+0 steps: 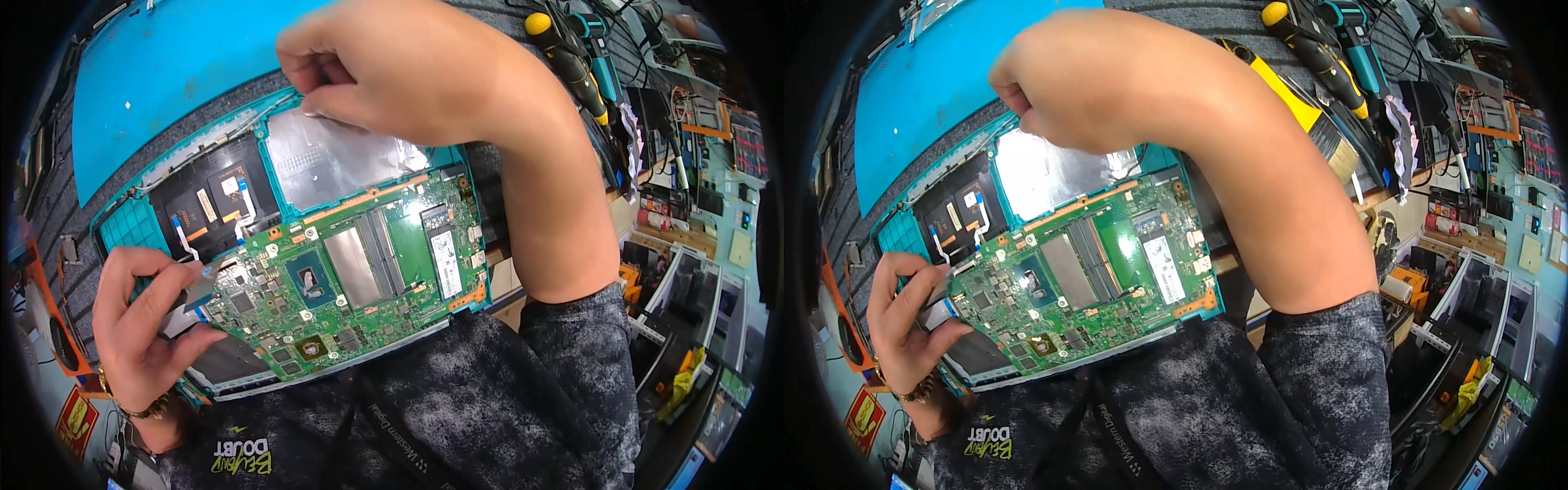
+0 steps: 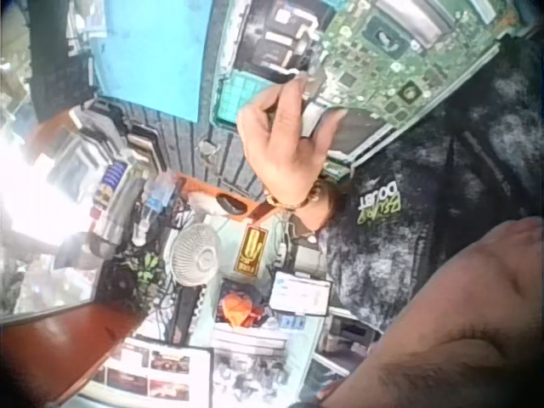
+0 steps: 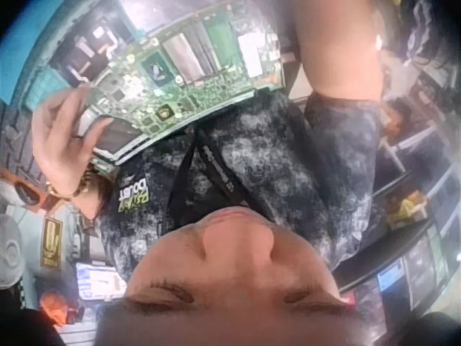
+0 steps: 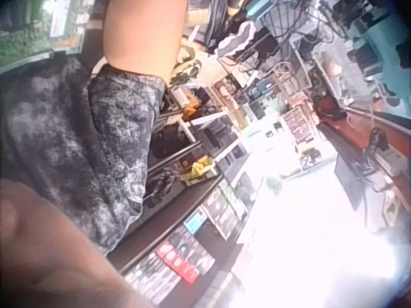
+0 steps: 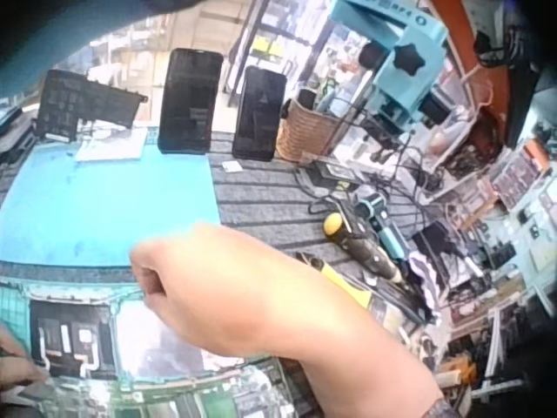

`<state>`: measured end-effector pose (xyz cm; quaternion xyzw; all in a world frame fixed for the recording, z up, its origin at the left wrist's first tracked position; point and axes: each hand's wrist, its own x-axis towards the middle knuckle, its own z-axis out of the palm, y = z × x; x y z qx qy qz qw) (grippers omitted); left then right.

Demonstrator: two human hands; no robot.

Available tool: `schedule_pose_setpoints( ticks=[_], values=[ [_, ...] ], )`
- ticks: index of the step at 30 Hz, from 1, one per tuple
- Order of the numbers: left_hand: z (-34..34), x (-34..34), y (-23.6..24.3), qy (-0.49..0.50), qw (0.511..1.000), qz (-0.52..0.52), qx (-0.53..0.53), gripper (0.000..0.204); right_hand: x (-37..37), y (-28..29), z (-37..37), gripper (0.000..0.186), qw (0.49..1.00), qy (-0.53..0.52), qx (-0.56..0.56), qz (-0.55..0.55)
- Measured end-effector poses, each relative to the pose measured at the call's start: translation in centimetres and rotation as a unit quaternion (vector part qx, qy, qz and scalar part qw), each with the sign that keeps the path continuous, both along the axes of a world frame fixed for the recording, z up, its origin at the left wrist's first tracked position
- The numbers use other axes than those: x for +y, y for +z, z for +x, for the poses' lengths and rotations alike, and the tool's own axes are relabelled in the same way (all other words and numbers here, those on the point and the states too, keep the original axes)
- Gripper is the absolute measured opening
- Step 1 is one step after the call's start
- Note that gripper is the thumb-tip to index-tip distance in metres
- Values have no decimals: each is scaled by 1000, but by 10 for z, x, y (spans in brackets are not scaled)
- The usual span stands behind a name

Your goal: The person removes a circuit board from a laptop casing, wipes a chip on the board with a cloth, and then uses tweezers to detach ribbon cables from another part of the device.

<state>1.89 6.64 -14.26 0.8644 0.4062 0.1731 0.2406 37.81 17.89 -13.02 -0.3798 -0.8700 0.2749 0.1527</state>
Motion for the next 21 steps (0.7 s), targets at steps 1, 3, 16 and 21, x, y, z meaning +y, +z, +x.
schedule_pose_setpoints(
  ticks=[1, 3, 16, 21],
  values=[
    [-1, 0, -1, -2, 1000, -4, -8, 74, -2, 4, 2, 12, 1000, 7, 10, -2],
    [-2, 0, -3, 0, 1000, -3, -15, 74, -2, 6, 1, 12, 1000, 12, 16, 2],
    [1, 1, 2, -1, 1000, -2, 4, 72, 2, 7, 3, 11, 999, 35, 23, -18],
    [1, 3, 5, -5, 1000, 10, 5, 73, 8, -5, -8, 14, 997, -21, -67, -28]
  ],
)
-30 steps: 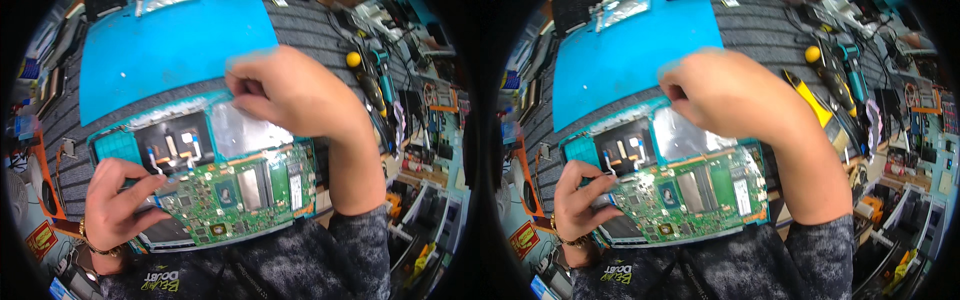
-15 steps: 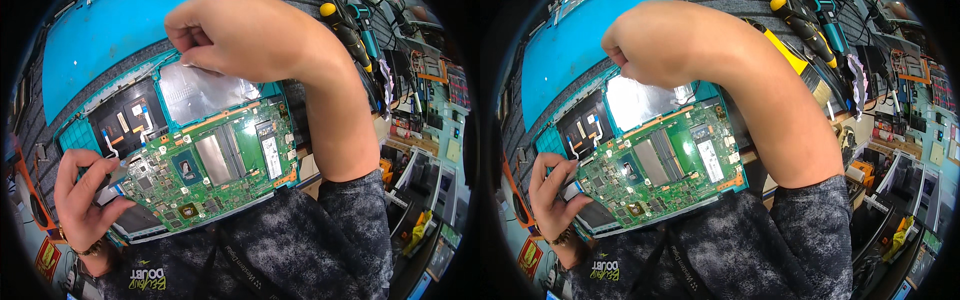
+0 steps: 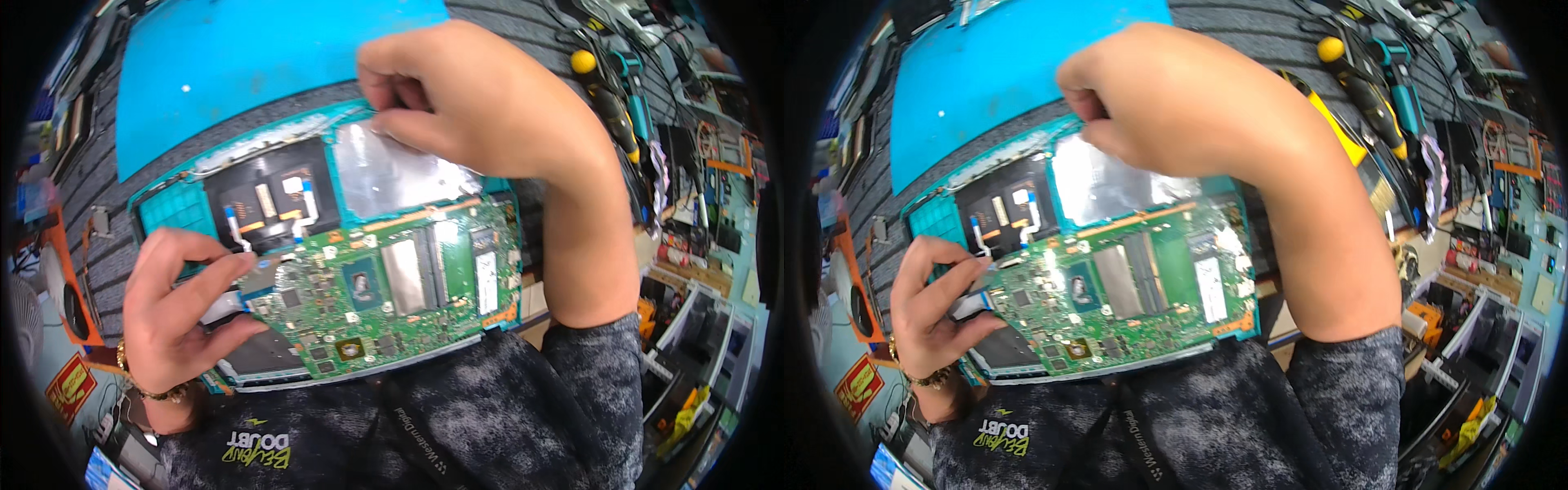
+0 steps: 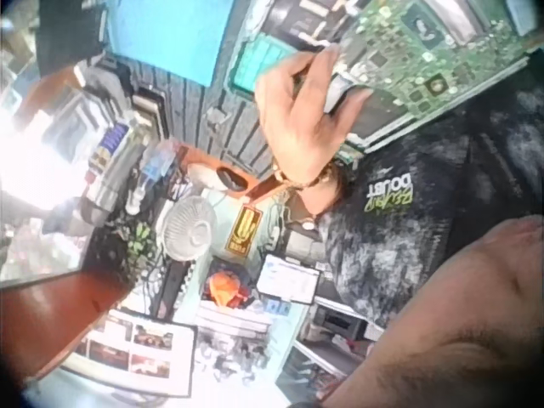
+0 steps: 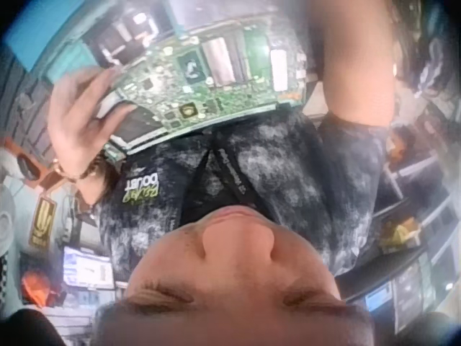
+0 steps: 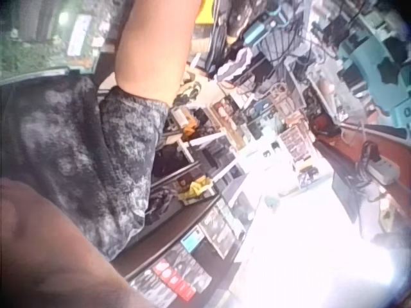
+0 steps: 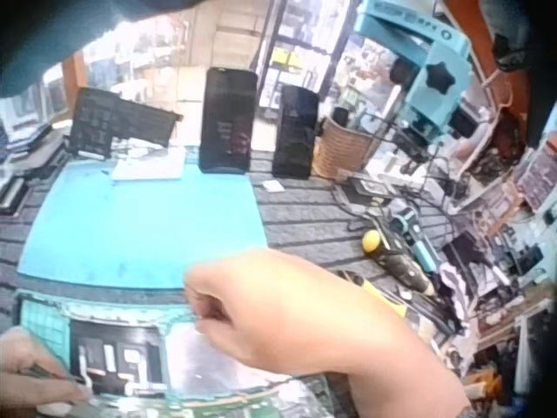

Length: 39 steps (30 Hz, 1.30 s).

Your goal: The person removes a circuit board from a laptop casing, wipes a chip on the board with a cloth, and then uses tweezers to detach ribbon cables from another part of the device.

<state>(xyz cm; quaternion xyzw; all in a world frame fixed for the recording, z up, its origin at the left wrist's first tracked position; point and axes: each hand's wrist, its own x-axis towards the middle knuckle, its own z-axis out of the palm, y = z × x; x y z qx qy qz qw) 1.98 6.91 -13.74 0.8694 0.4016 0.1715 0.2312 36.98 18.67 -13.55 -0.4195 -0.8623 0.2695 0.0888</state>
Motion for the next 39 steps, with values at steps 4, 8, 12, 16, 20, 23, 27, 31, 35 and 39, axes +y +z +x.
schedule_pose_setpoints(
  ticks=[4, 8, 12, 16, 20, 23, 27, 31, 35, 39],
  values=[
    [-2, 3, 0, -9, 1000, -13, -5, 73, -4, -9, 0, 32, 999, -6, 28, 33],
    [-4, 4, 0, -20, 1000, -6, -10, 72, -7, -8, 4, 48, 999, 21, 28, 40],
    [-4, 5, 0, -26, 1000, -8, -6, 71, -15, -2, 4, 66, 998, 40, 13, 55],
    [-4, 6, 1, -26, 1000, -16, -8, 71, -19, 2, 3, 71, 997, 43, 17, 59],
    [-3, 6, 2, -27, 999, -22, -6, 71, -21, 2, 1, 73, 996, 45, 11, 75],
    [-4, 7, 2, -30, 999, -24, -8, 71, -22, 3, 0, 73, 996, 39, 3, 74],
    [-4, 6, 2, -33, 999, -25, -10, 71, -23, 4, -1, 72, 997, 35, -4, 69],
    [-4, 7, 2, -34, 999, -21, -12, 71, -23, 4, -1, 72, 997, 36, -2, 72],
    [-5, 7, 1, -37, 999, -18, -14, 71, -23, 4, 0, 73, 997, 35, -2, 67],
    [-5, 6, 0, -34, 999, -18, -13, 70, -23, 5, -1, 73, 998, 31, -9, 62]
  ],
)
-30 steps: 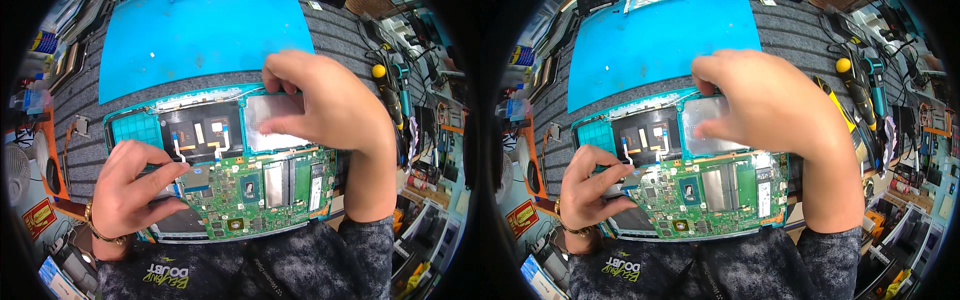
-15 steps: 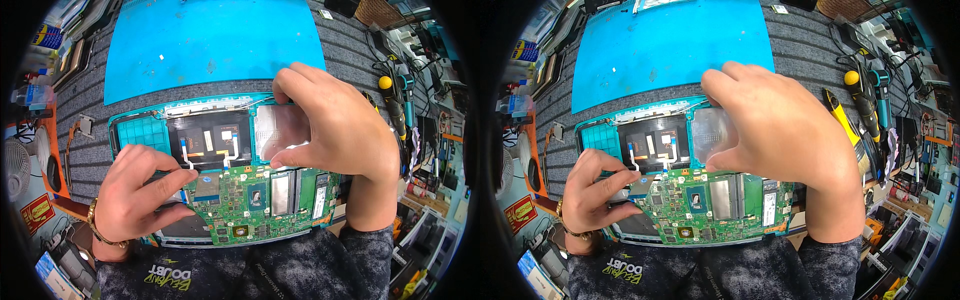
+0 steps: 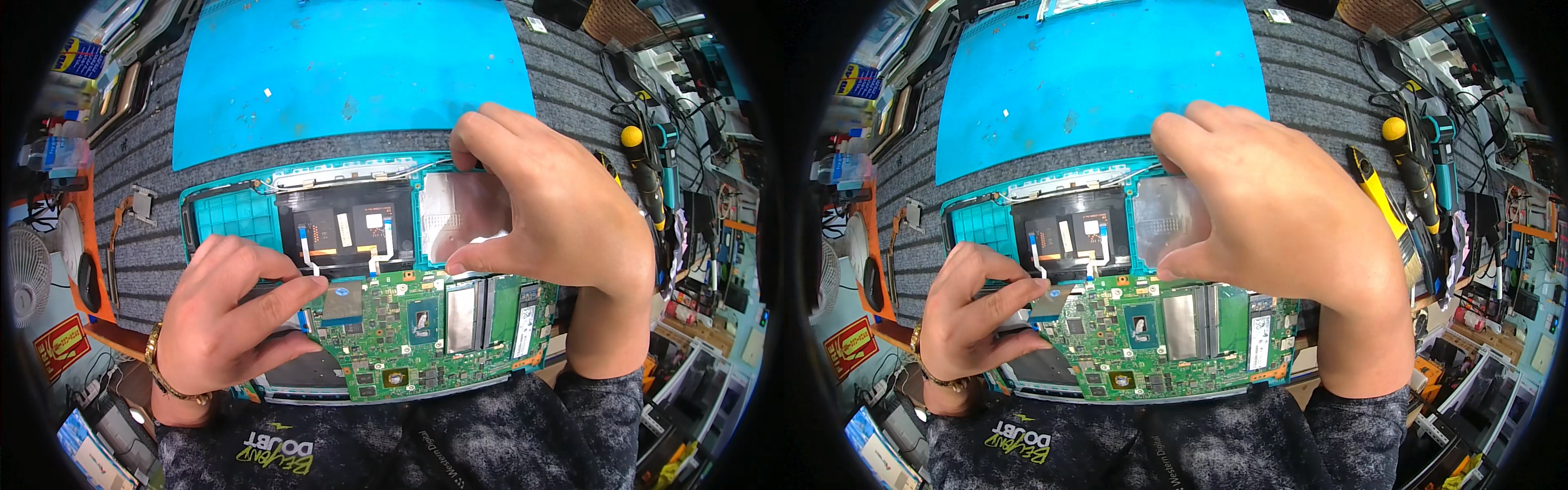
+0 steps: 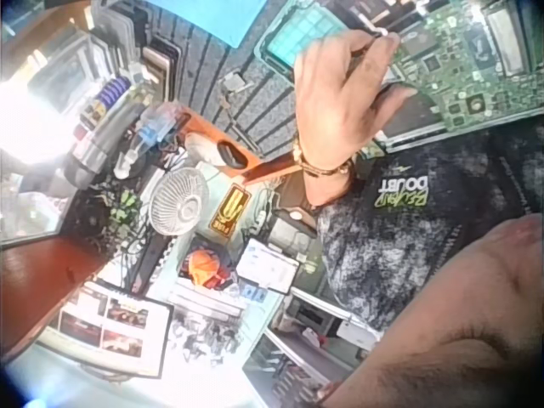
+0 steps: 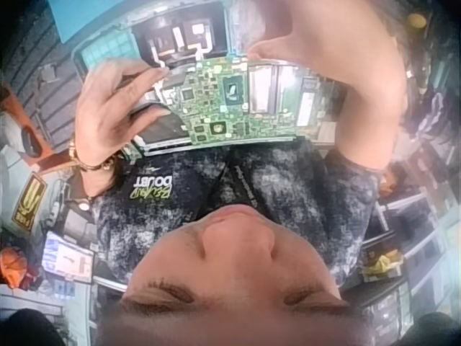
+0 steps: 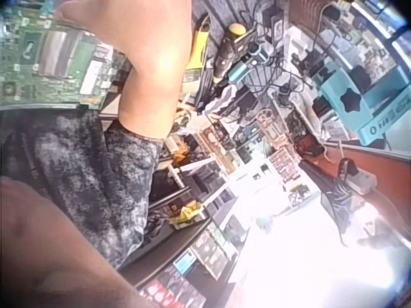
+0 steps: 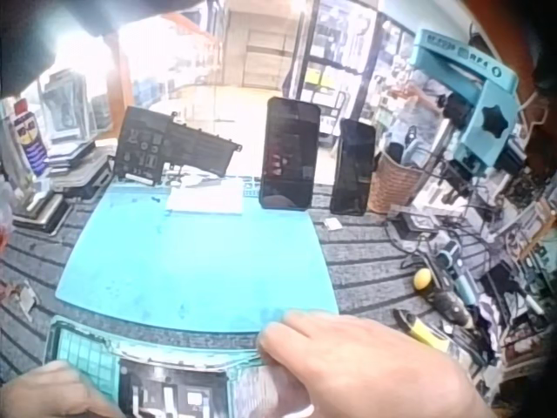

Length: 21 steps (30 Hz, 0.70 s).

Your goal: The person removes a circuit board from a laptop casing, wipes a chip on the board with a cloth, and then uses tweezers to detach ribbon cables from another part of the device.

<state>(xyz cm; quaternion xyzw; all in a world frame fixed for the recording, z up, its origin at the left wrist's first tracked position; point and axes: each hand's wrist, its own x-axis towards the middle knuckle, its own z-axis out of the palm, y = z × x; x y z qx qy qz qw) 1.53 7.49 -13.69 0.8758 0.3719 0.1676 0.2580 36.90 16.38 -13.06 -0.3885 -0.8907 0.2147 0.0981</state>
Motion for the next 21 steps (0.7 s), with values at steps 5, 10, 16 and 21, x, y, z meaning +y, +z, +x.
schedule_pose_setpoints(
  ticks=[5, 10, 16, 21],
  values=[
    [2, -1, 1, 8, 1000, -1, 1, 68, 0, -2, 1, 73, 1000, 1, 6, 0],
    [6, -3, 1, 26, 1000, 5, 9, 67, -1, -6, 4, 72, 1000, -6, 9, -3],
    [5, -6, 1, 37, 999, 3, 15, 74, 1, -9, 6, 67, 1000, 6, 23, 9],
    [1, -8, -1, 37, 999, -4, 17, 74, 1, -9, 8, 63, 999, 9, 29, 10]
  ],
)
